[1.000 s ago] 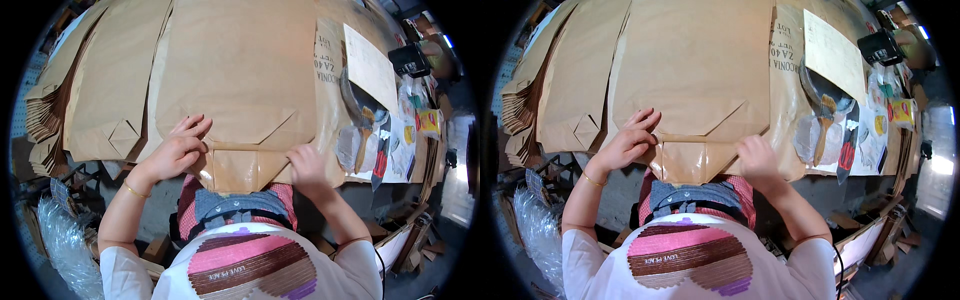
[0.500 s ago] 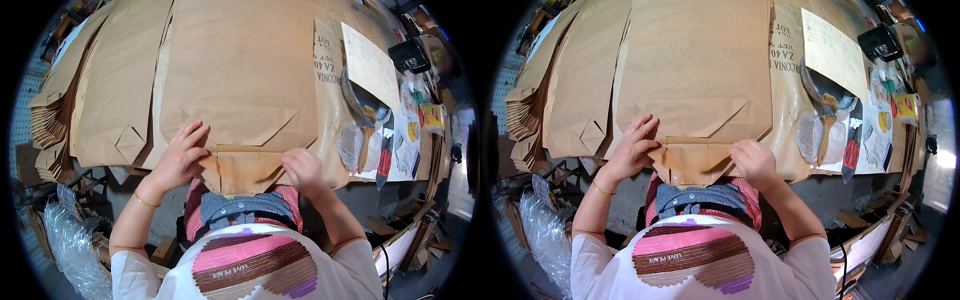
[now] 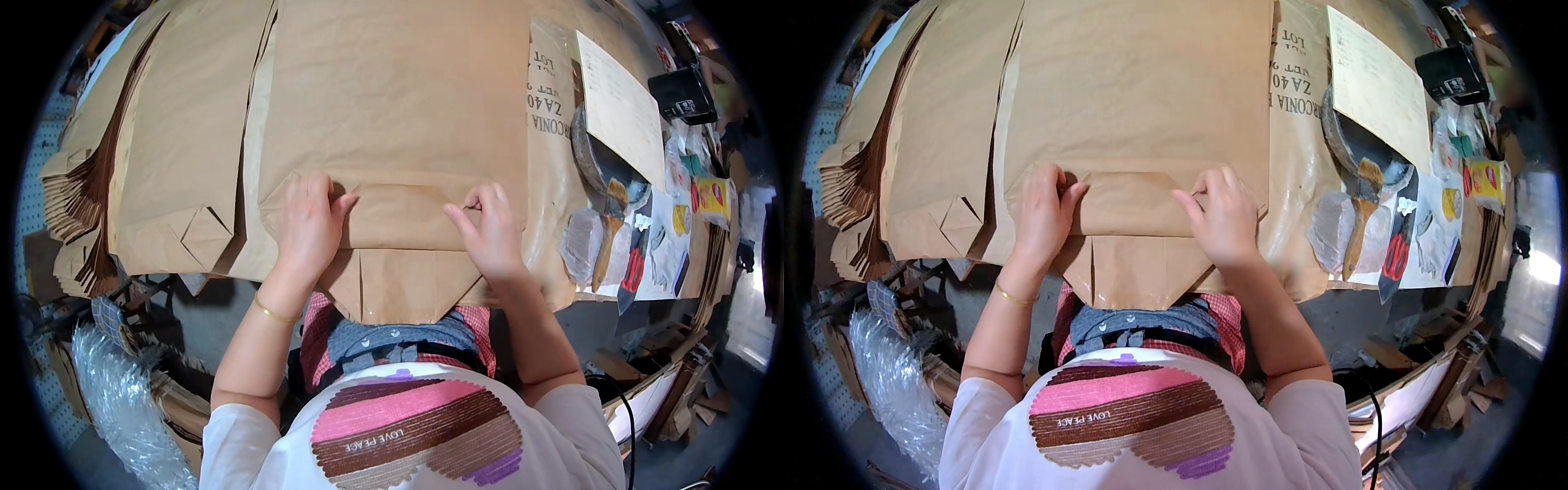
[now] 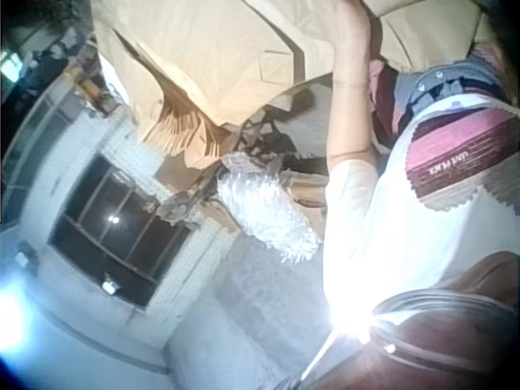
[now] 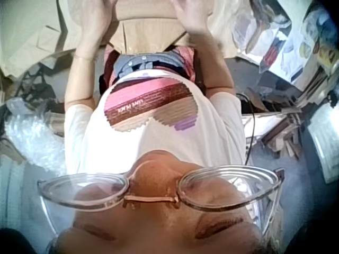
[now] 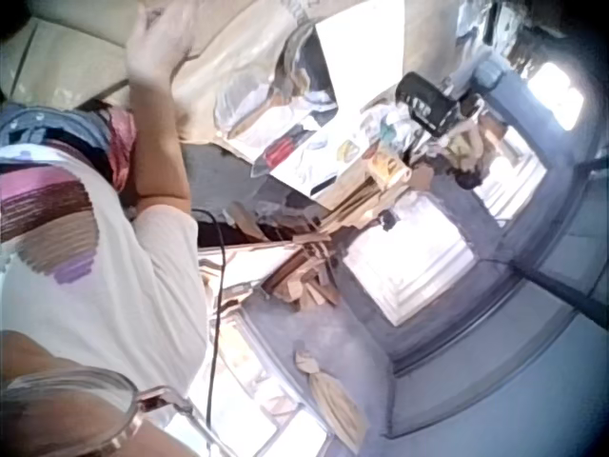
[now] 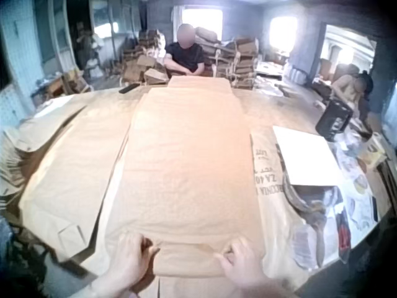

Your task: The person folds flat cardboard sheets into box shapes, applies glue to the flaps with a brush, and presses the flaps to seal them. The person repeats this process for multiple boxes, stacking the finished boxes on the table.

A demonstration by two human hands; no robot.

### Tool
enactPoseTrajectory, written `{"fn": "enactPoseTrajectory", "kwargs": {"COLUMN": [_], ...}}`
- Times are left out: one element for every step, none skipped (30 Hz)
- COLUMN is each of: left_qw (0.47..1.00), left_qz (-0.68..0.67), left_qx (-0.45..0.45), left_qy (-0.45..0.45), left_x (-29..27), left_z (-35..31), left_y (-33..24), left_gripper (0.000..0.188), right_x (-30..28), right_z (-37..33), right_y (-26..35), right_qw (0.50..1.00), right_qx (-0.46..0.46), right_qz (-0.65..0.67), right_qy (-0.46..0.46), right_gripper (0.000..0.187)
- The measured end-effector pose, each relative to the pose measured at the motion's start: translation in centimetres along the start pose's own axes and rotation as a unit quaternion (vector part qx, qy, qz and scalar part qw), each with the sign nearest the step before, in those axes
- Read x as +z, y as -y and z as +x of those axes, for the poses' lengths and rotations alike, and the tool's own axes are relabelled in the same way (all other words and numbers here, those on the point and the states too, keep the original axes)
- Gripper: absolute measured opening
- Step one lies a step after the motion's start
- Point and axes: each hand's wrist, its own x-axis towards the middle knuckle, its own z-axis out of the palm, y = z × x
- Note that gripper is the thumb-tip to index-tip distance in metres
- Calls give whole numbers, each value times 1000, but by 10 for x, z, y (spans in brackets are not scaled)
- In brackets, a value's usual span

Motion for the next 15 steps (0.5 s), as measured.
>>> {"fn": "enactPoseTrajectory", "kwargs": {"left_qw": [1000,997,991,983,984,986,987,995,994,984,977,972,963,949,955], "left_qz": [12,26,39,52,70,87,106,95,82,72,53,64,78,151,144], "left_qx": [-26,-72,-114,-156,-141,-124,-106,-16,74,160,203,208,213,200,171], "left_qy": [-4,25,53,80,78,73,65,35,9,-15,28,89,149,192,193], "left_x": [2,4,4,1,-4,-11,-16,-22,-28,-34,-35,-31,-29,-16,-15], "left_z": [4,12,25,32,32,31,30,23,9,-3,-8,-10,-9,-15,-14], "left_y": [-4,-9,-17,-21,-24,-25,-25,-22,-19,-19,-24,-37,-47,-40,-37], "left_gripper": [27,28,30,32,32,33,34,31,28,26,39,51,63,76,79], "right_x": [1,2,1,0,-3,-8,-12,-11,-6,-5,0,5,13,20,23], "right_z": [3,11,22,28,25,23,22,13,-4,-14,-21,-24,-25,-25,-25], "right_y": [6,14,23,28,29,29,29,22,9,12,18,38,47,55,58], "right_qw": [999,995,988,976,977,978,979,994,998,993,985,973,965,956,944], "right_qx": [18,54,90,125,130,134,135,52,-29,-110,-152,-192,-203,-214,-223], "right_qz": [-35,-76,-116,-156,-136,-118,-97,-77,-58,-35,-77,-120,-147,-174,-202], "right_qy": [-5,27,54,81,97,108,119,65,13,-36,2,43,73,104,132], "right_gripper": [29,30,31,32,31,30,30,32,35,40,50,61,66,71,76]}}
